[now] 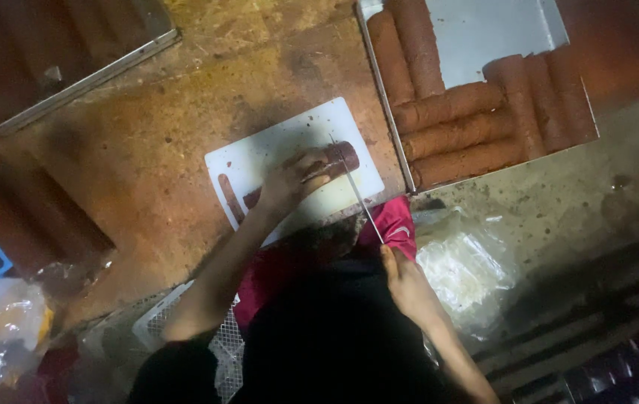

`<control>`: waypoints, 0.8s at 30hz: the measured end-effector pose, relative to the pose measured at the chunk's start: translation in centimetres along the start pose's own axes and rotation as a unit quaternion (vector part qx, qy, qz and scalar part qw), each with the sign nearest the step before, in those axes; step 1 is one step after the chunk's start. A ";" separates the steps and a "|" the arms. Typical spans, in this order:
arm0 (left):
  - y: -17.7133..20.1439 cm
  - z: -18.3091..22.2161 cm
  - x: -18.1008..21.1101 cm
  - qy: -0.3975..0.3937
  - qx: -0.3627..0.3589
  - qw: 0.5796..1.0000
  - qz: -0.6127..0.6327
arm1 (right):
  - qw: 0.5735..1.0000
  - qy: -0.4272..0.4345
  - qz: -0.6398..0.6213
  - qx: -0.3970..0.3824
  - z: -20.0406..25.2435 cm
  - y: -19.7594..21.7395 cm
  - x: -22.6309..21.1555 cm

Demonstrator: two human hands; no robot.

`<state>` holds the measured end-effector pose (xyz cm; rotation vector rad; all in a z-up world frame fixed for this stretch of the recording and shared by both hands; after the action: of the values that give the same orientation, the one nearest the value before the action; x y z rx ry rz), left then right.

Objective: Cutting long brown pastry rolls into segments and arranging them neatly in a metal tray.

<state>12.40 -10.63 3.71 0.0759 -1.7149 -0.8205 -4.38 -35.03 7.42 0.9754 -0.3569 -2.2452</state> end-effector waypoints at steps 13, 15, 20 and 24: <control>-0.2 -0.9 -0.4 -0.045 0.002 0.998 -0.045 | 0.984 0.178 0.014 0.022 -11.2 -2.0 -4.7; -0.3 -0.7 0.1 -0.065 0.017 0.995 -0.074 | 0.984 0.178 0.001 -0.001 -14.8 -2.2 -6.8; -0.9 -0.1 -0.6 -0.032 0.038 0.998 -0.038 | 0.984 0.175 -0.020 -0.003 -16.0 -4.3 -3.9; -0.6 -0.5 -0.9 0.006 0.041 0.999 -0.029 | 0.990 0.137 -0.019 -0.001 -9.8 -5.9 3.0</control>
<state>12.94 -10.90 2.65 0.1861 -1.7405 -0.7903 -1.48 -32.52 -3.82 1.2795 -0.2153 -2.1073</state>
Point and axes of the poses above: each hand's wrist, its own z-axis away from the middle knuckle, its own y-axis out of the back of the hand, x = y × z, the point moved 4 cm from there along -z, towards the middle knuckle, and after that the axes turned 11 degrees about -x, right-handed, at the moved point
